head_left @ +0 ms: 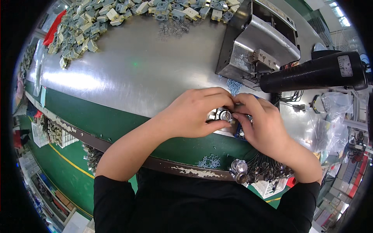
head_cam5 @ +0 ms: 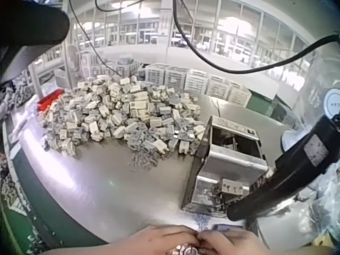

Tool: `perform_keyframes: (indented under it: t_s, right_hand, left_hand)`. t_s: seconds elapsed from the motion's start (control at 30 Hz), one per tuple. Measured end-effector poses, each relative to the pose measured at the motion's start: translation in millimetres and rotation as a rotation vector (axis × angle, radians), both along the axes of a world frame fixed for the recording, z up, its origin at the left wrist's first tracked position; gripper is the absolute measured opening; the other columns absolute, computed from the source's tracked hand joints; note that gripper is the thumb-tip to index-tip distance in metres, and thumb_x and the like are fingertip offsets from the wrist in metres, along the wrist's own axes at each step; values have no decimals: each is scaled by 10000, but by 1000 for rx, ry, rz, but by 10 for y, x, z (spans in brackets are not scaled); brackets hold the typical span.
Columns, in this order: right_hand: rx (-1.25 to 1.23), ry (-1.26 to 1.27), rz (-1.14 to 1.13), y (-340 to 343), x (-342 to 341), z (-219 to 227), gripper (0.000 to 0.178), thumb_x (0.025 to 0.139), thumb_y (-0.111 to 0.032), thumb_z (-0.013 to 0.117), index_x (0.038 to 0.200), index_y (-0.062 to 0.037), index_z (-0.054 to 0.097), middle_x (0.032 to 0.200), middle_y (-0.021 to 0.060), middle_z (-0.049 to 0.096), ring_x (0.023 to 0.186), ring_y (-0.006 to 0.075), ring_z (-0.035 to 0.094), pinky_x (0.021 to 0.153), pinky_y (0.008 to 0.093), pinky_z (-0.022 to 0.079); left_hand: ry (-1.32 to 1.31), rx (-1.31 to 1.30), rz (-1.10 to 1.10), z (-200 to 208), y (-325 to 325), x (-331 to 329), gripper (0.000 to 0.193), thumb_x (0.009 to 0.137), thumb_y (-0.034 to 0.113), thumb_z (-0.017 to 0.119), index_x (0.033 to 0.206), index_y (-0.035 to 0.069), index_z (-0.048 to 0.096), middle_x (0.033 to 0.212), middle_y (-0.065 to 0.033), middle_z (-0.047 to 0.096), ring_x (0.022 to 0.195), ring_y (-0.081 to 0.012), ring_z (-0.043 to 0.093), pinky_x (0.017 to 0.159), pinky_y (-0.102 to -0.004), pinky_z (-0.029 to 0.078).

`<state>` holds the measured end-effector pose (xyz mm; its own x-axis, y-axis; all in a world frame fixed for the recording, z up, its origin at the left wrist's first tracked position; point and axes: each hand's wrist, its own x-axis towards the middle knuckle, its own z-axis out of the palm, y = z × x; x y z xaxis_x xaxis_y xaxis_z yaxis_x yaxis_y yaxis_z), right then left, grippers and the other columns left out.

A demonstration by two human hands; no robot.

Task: Assembling wire harnesses and securing them to electrical sockets using an electric screwdriver.

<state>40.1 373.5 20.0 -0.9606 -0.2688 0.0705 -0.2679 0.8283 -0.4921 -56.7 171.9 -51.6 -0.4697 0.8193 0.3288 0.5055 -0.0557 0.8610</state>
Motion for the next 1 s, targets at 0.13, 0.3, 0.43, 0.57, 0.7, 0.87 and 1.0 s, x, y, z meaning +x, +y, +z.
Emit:
perform_keyframes:
  t_s: [0.13, 0.3, 0.43, 0.57, 0.7, 0.87, 1.0]
  right_hand:
    - [-8, 132, -28, 29, 39, -64, 402, 810, 31, 774, 1167, -17, 597, 897, 138, 749, 839, 348, 725, 727, 428, 553]
    - [-82, 438, 101, 451, 263, 164, 289, 871, -48, 776, 1114, -69, 621, 849, 89, 678, 774, 296, 670, 730, 398, 537]
    - [-890, 871, -352, 516, -60, 292, 948, 870, -533, 796, 1533, -53, 316, 1112, 130, 606, 1001, 242, 601, 932, 406, 485]
    - [-936, 130, -143, 482, -323, 433, 1062, 869, -783, 640, 1535, -16, 331, 1163, 179, 623, 1121, 325, 634, 1044, 459, 478]
    - [-1157, -64, 9, 467, -499, 371, 1102, 848, -819, 625, 1538, -28, 288, 1056, 155, 632, 931, 299, 683, 861, 412, 554]
    - [-1007, 191, -74, 398, -585, 616, 1016, 945, -830, 422, 1545, -19, 301, 981, 96, 556, 789, 216, 579, 753, 394, 480]
    - [-1182, 363, 67, 615, -718, 569, 1042, 940, -851, 381, 1539, -1, 321, 970, 90, 542, 771, 196, 540, 745, 384, 449]
  left_hand:
    - [36, 54, -6, -26, 20, -7, 354, 769, 114, 872, 1088, 36, 738, 1156, -132, 728, 1022, -332, 732, 867, -402, 595]
    - [59, 38, -16, -15, -22, -33, 302, 770, 87, 861, 1050, 32, 764, 1158, -125, 746, 1006, -319, 746, 860, -392, 605]
    - [25, 23, -48, -16, 38, -26, 304, 769, 80, 857, 1051, 26, 760, 1144, -123, 753, 1008, -319, 747, 866, -392, 605]
    - [44, 9, -43, -4, 23, -46, 294, 772, 74, 858, 1043, 26, 757, 1120, -129, 760, 1029, -321, 746, 875, -398, 605]
    - [36, 21, -23, -31, 39, -22, 283, 778, 77, 863, 1036, 28, 757, 1101, -131, 762, 1057, -317, 746, 880, -403, 604]
    - [33, 18, -20, -27, 16, -18, 287, 772, 76, 870, 1032, 28, 757, 1091, -123, 763, 1069, -311, 747, 883, -405, 603]
    - [26, 11, -32, -1, 30, -15, 287, 765, 72, 873, 1026, 36, 759, 1090, -109, 763, 1068, -301, 748, 881, -402, 605]
